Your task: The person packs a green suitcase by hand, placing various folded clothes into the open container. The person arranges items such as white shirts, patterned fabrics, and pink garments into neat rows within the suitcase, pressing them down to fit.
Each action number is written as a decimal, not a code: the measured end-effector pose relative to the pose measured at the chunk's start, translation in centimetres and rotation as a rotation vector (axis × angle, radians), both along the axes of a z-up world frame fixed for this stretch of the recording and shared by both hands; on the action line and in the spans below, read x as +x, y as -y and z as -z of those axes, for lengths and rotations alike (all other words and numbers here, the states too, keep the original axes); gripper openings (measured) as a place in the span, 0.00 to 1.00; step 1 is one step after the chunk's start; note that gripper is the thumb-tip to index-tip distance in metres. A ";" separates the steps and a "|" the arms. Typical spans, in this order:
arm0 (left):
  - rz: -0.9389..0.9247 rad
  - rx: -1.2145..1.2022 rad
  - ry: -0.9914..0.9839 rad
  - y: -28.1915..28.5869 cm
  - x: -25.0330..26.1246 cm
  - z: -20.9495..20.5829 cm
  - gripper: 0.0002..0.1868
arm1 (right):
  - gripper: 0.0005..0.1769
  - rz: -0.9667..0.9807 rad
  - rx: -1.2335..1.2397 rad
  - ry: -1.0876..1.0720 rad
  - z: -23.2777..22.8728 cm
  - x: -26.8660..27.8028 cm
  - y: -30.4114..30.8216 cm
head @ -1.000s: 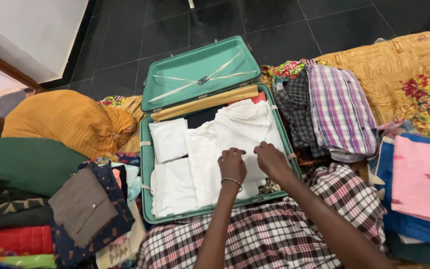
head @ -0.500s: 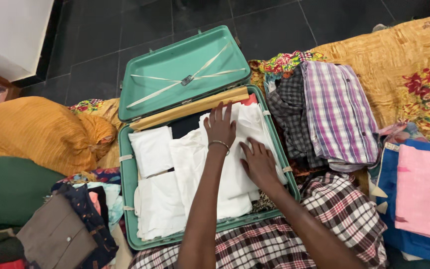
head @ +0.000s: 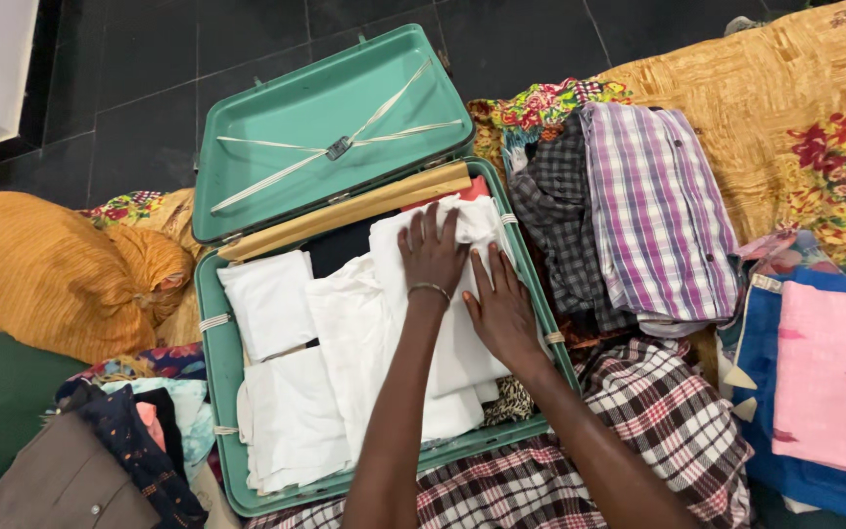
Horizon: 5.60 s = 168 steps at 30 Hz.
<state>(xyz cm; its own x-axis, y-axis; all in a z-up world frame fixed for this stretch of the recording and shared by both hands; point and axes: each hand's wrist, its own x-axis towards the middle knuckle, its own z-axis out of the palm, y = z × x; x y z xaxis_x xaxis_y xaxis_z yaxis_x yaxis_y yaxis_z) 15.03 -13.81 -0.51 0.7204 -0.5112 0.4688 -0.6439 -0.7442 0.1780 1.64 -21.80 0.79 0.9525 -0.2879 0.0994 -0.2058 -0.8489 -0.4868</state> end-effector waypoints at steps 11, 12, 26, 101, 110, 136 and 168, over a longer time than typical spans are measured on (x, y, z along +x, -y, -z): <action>-0.036 0.049 -0.140 1.7 4.7 1.9 0.32 | 0.36 0.010 0.061 -0.044 -0.1 0.2 -0.1; -0.032 0.041 -0.078 1.9 4.9 2.3 0.31 | 0.37 -0.001 0.053 -0.048 -0.2 0.2 -0.1; -0.067 0.019 0.154 4.1 5.9 1.8 0.32 | 0.43 -0.042 -0.054 -0.056 0.2 -0.1 -0.3; -0.293 0.361 -0.535 1.5 0.0 -1.1 0.49 | 0.75 -0.145 -0.034 -0.532 0.5 0.5 0.0; -0.170 0.308 -0.402 -1.3 -2.6 1.2 0.38 | 0.73 -0.158 -0.012 -0.425 0.6 -0.7 0.0; -0.076 0.325 -0.669 -10.9 -17.4 0.4 0.39 | 0.51 -0.254 -0.229 -0.361 2.1 -9.0 -0.6; -0.088 0.197 -0.683 -11.2 -18.2 -1.0 0.29 | 0.32 -0.251 -0.029 -0.050 0.4 -10.4 -0.9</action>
<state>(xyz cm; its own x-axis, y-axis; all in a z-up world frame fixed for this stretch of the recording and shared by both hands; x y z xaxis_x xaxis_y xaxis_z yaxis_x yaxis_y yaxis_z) -3.19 -2.62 0.50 0.8627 -0.4660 -0.1964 -0.3724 -0.8482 0.3766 -8.78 -20.92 0.39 0.9976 -0.0400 0.0557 -0.0102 -0.8900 -0.4558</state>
